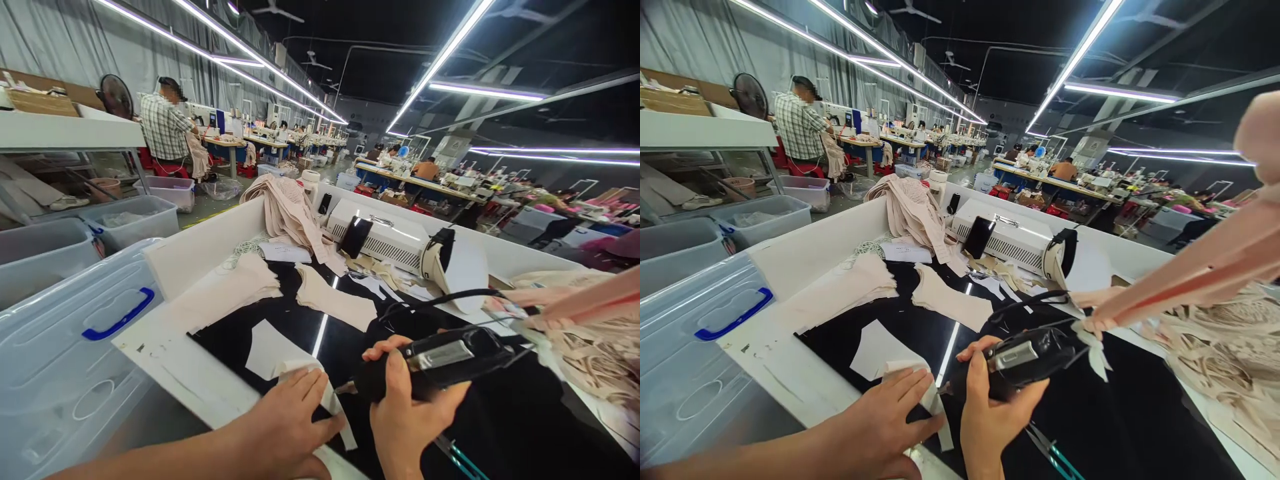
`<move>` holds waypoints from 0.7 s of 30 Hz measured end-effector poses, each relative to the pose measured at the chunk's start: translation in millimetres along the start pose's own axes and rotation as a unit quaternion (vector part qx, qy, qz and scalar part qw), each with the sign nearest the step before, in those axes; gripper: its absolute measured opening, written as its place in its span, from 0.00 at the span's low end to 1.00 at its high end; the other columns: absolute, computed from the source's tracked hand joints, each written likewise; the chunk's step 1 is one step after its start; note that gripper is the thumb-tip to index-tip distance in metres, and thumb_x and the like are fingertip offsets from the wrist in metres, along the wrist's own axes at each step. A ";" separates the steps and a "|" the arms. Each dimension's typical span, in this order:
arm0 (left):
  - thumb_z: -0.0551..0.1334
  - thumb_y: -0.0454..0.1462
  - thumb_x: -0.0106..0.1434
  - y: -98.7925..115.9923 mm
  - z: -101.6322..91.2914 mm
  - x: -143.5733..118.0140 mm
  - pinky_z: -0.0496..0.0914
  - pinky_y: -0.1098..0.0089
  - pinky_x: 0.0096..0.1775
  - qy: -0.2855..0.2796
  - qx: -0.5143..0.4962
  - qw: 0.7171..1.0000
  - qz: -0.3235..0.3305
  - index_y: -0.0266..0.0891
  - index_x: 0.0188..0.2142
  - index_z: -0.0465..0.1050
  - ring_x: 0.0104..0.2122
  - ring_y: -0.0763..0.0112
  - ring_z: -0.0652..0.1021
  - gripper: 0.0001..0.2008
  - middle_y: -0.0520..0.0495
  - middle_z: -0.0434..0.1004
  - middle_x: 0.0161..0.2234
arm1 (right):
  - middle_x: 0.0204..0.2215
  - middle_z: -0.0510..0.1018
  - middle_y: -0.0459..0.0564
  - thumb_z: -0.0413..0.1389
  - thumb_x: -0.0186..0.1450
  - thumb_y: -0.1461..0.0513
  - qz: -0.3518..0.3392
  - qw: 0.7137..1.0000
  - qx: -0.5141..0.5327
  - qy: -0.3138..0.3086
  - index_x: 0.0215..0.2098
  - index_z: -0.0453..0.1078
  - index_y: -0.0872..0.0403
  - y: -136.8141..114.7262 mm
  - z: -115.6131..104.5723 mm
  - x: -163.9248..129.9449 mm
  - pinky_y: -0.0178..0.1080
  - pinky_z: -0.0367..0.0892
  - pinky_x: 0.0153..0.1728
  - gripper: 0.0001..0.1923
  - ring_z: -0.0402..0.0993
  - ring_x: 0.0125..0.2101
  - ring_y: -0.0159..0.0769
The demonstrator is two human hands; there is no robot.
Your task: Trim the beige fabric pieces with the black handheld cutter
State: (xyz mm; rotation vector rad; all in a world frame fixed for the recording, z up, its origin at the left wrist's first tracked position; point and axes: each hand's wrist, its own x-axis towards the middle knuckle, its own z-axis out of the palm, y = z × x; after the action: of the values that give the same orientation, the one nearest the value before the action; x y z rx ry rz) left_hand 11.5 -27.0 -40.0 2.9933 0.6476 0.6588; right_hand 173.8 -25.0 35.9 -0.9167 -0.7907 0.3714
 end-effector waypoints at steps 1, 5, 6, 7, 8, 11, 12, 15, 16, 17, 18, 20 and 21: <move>0.66 0.61 0.63 -1.5 -2.7 0.7 0.69 0.47 0.59 -0.006 -0.003 1.000 0.001 0.42 0.62 0.67 0.61 0.41 0.73 0.36 0.26 0.69 0.61 | 0.32 0.78 0.38 0.66 0.64 0.64 -0.001 1.000 -0.003 -0.001 0.61 0.61 0.45 -0.3 -0.2 -0.8 0.39 0.76 0.31 0.31 0.75 0.25 0.30; 0.68 0.56 0.65 -8.9 -18.0 5.0 0.71 0.52 0.59 -0.012 -0.033 0.999 -0.008 0.43 0.62 0.68 0.57 0.49 0.75 0.32 0.33 0.72 0.58 | 0.31 0.78 0.39 0.66 0.64 0.64 -0.015 1.000 -0.017 -0.002 0.60 0.61 0.47 -0.7 -1.7 -4.8 0.39 0.76 0.32 0.30 0.76 0.25 0.31; 0.68 0.54 0.66 -10.4 -21.9 5.9 0.72 0.54 0.58 -0.017 -0.042 0.999 -0.013 0.43 0.61 0.68 0.56 0.51 0.76 0.30 0.35 0.73 0.57 | 0.32 0.78 0.39 0.66 0.64 0.64 -0.017 1.000 -0.020 0.000 0.60 0.61 0.47 -0.4 -2.2 -5.8 0.39 0.76 0.32 0.29 0.76 0.26 0.31; 0.68 0.52 0.67 -11.7 -25.4 6.5 0.74 0.56 0.57 -0.024 -0.050 0.998 -0.018 0.43 0.60 0.69 0.55 0.52 0.77 0.28 0.37 0.73 0.56 | 0.32 0.78 0.40 0.66 0.64 0.64 -0.019 1.000 -0.023 0.001 0.59 0.62 0.48 0.0 -2.8 -6.9 0.39 0.76 0.31 0.28 0.76 0.26 0.32; 0.68 0.50 0.68 -12.6 -28.2 6.8 0.75 0.57 0.56 -0.033 -0.057 0.998 -0.022 0.43 0.59 0.69 0.54 0.53 0.77 0.26 0.38 0.74 0.55 | 0.32 0.79 0.41 0.66 0.64 0.64 -0.021 0.999 -0.025 0.001 0.58 0.62 0.48 0.4 -3.3 -7.8 0.39 0.76 0.30 0.28 0.76 0.25 0.32; 0.69 0.47 0.68 -13.7 -32.0 5.9 0.76 0.58 0.55 -0.049 -0.062 0.996 -0.031 0.43 0.57 0.71 0.55 0.53 0.77 0.22 0.39 0.73 0.56 | 0.31 0.79 0.42 0.67 0.63 0.64 -0.028 0.999 -0.031 0.002 0.55 0.62 0.49 0.7 -4.2 -10.9 0.38 0.76 0.29 0.26 0.77 0.24 0.32; 0.70 0.47 0.67 -13.8 -32.0 5.1 0.76 0.58 0.55 -0.049 -0.059 0.996 -0.033 0.43 0.56 0.72 0.55 0.52 0.77 0.22 0.38 0.73 0.57 | 0.31 0.79 0.42 0.67 0.63 0.64 -0.030 0.999 -0.031 0.002 0.54 0.62 0.49 0.3 -4.2 -11.9 0.38 0.76 0.29 0.25 0.77 0.24 0.32; 0.72 0.45 0.65 -13.7 -30.8 2.8 0.76 0.58 0.55 -0.046 -0.051 0.997 -0.034 0.42 0.56 0.72 0.56 0.51 0.77 0.23 0.36 0.73 0.57 | 0.31 0.78 0.41 0.66 0.63 0.64 -0.029 0.999 -0.029 -0.003 0.52 0.62 0.48 -2.1 -3.4 -14.4 0.37 0.76 0.29 0.23 0.76 0.24 0.31; 0.72 0.45 0.65 -13.9 -30.5 2.2 0.76 0.58 0.55 -0.046 -0.048 0.997 -0.031 0.41 0.56 0.72 0.56 0.51 0.77 0.23 0.36 0.73 0.57 | 0.31 0.78 0.40 0.65 0.64 0.64 -0.028 0.999 -0.028 -0.006 0.51 0.62 0.48 -3.0 -3.2 -15.0 0.36 0.76 0.29 0.22 0.76 0.25 0.30; 0.72 0.44 0.65 -14.1 -30.3 1.7 0.76 0.57 0.55 -0.044 -0.044 0.998 -0.027 0.41 0.56 0.72 0.56 0.51 0.77 0.23 0.36 0.73 0.57 | 0.31 0.78 0.40 0.65 0.64 0.64 -0.028 0.999 -0.028 -0.008 0.50 0.62 0.48 -3.7 -3.0 -15.2 0.36 0.76 0.30 0.21 0.76 0.25 0.30; 0.72 0.45 0.65 -14.5 -30.2 1.3 0.76 0.57 0.56 -0.046 -0.039 0.998 -0.023 0.41 0.56 0.72 0.56 0.51 0.77 0.24 0.36 0.73 0.58 | 0.31 0.78 0.40 0.65 0.64 0.64 -0.028 0.999 -0.028 -0.008 0.50 0.62 0.48 -4.3 -2.9 -15.2 0.36 0.76 0.30 0.21 0.76 0.25 0.30; 0.72 0.46 0.64 -15.4 -29.9 0.8 0.75 0.54 0.58 -0.054 -0.028 0.998 -0.014 0.41 0.58 0.71 0.57 0.49 0.77 0.26 0.35 0.73 0.58 | 0.31 0.78 0.40 0.65 0.64 0.64 -0.024 0.999 -0.031 -0.007 0.49 0.62 0.48 -4.8 -2.7 -14.2 0.36 0.76 0.31 0.20 0.76 0.25 0.30; 0.73 0.47 0.64 -15.9 -29.7 0.6 0.74 0.52 0.59 -0.058 -0.023 0.998 -0.010 0.41 0.58 0.70 0.57 0.49 0.76 0.28 0.34 0.73 0.59 | 0.31 0.78 0.40 0.66 0.64 0.63 -0.020 0.999 -0.031 -0.006 0.48 0.62 0.48 -4.7 -2.5 -13.4 0.36 0.76 0.31 0.20 0.76 0.25 0.30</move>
State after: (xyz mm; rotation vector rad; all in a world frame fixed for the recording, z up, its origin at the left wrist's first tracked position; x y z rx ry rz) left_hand -6.3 -14.6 -14.2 2.9527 0.6453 0.4874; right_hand 166.5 -37.1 32.9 -0.9547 -0.8347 0.3192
